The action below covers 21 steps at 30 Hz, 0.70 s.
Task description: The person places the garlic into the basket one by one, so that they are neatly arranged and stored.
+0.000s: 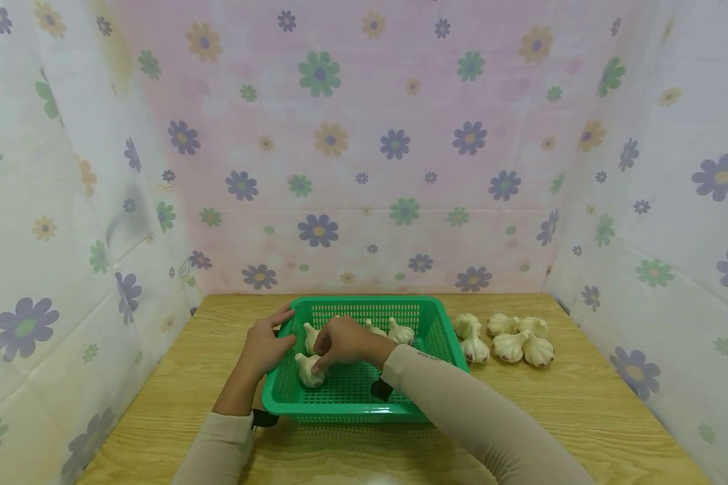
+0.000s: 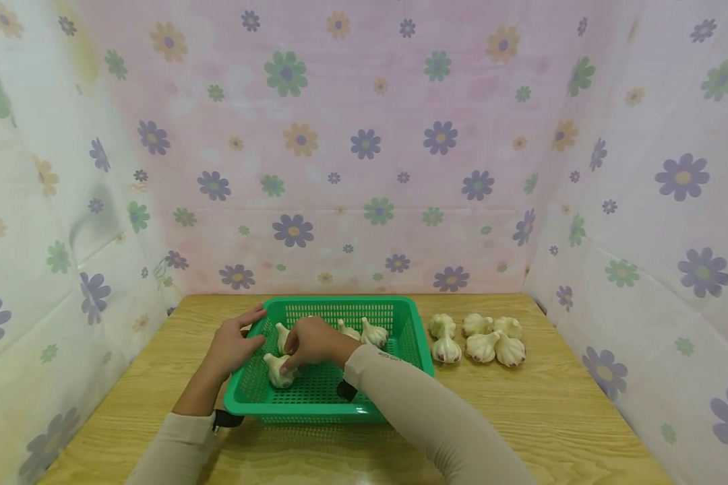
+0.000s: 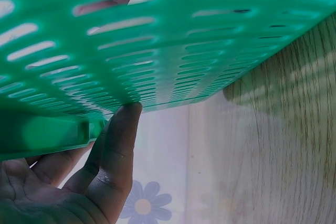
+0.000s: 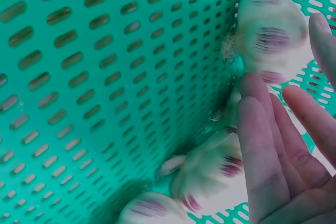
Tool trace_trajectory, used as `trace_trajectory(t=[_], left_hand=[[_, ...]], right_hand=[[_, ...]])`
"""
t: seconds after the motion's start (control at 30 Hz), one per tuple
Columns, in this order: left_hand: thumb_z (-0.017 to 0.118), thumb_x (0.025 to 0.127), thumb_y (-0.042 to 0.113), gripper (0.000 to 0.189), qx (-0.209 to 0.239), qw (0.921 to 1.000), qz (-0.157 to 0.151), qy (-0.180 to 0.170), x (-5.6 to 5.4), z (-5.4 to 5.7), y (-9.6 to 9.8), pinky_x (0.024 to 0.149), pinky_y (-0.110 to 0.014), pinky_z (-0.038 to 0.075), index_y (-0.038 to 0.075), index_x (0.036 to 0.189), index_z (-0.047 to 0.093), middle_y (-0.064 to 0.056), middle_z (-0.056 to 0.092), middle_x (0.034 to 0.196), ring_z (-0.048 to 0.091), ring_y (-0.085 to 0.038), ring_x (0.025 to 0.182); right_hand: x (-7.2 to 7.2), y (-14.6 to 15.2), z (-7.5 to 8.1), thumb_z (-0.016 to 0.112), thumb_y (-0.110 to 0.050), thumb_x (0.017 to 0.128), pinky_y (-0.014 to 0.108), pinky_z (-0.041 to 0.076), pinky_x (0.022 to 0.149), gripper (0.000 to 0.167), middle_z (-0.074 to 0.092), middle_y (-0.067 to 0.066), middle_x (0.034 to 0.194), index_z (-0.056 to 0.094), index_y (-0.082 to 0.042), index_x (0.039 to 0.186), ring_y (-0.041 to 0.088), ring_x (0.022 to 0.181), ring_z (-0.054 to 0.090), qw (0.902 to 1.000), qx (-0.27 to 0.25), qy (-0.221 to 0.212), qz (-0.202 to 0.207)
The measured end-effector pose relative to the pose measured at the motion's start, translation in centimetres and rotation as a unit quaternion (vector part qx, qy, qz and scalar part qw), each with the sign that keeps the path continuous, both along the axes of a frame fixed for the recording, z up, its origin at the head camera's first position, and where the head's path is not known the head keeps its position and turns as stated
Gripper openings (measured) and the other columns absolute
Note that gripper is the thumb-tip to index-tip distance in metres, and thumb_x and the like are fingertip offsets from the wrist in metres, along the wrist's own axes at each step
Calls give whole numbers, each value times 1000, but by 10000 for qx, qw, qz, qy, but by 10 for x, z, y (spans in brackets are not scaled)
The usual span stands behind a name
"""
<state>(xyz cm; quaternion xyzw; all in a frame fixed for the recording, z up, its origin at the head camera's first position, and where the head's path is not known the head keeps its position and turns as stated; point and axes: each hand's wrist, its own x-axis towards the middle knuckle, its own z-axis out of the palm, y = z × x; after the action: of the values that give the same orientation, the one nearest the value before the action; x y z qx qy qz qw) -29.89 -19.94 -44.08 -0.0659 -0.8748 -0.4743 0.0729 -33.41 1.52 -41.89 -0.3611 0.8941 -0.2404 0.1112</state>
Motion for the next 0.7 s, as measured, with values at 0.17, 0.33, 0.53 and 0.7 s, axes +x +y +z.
trace_trajectory(t=[0.17, 0.33, 0.53, 0.7], left_hand=[[65, 91, 6, 63, 39, 10000, -28, -10, 0, 0, 0, 61, -31, 52, 9, 153, 53, -2, 40, 166, 66, -41, 123], [65, 91, 6, 63, 78, 10000, -46, -31, 1, 0, 0, 62, -32, 53, 9, 153, 53, -2, 39, 166, 66, -41, 123], [65, 92, 7, 63, 41, 10000, -29, -61, 2, 2, 0, 64, -32, 54, 9, 153, 52, -3, 39, 166, 65, -41, 123], [65, 92, 7, 63, 66, 9999, -42, -71, 2, 2, 0, 65, -32, 54, 9, 153, 52, -4, 39, 167, 64, -43, 125]], right_hand=[[-1, 0, 3, 88, -47, 79, 20, 56, 72, 41, 78, -9, 97, 83, -18, 107, -2, 81, 66, 9998, 164, 121, 1], [-1, 2, 8, 88, -47, 79, 22, 56, 72, 44, 77, -8, 99, 82, -17, 111, -1, 83, 66, 10000, 74, 20, -13], [1, 5, 18, 87, -47, 80, 23, 57, 74, 48, 78, -8, 102, 81, -16, 116, 0, 87, 67, 10000, -25, 23, 38], [3, 9, 28, 86, -47, 82, 26, 57, 78, 49, 78, -5, 108, 79, -17, 120, 2, 91, 67, 10000, -24, 48, -11]])
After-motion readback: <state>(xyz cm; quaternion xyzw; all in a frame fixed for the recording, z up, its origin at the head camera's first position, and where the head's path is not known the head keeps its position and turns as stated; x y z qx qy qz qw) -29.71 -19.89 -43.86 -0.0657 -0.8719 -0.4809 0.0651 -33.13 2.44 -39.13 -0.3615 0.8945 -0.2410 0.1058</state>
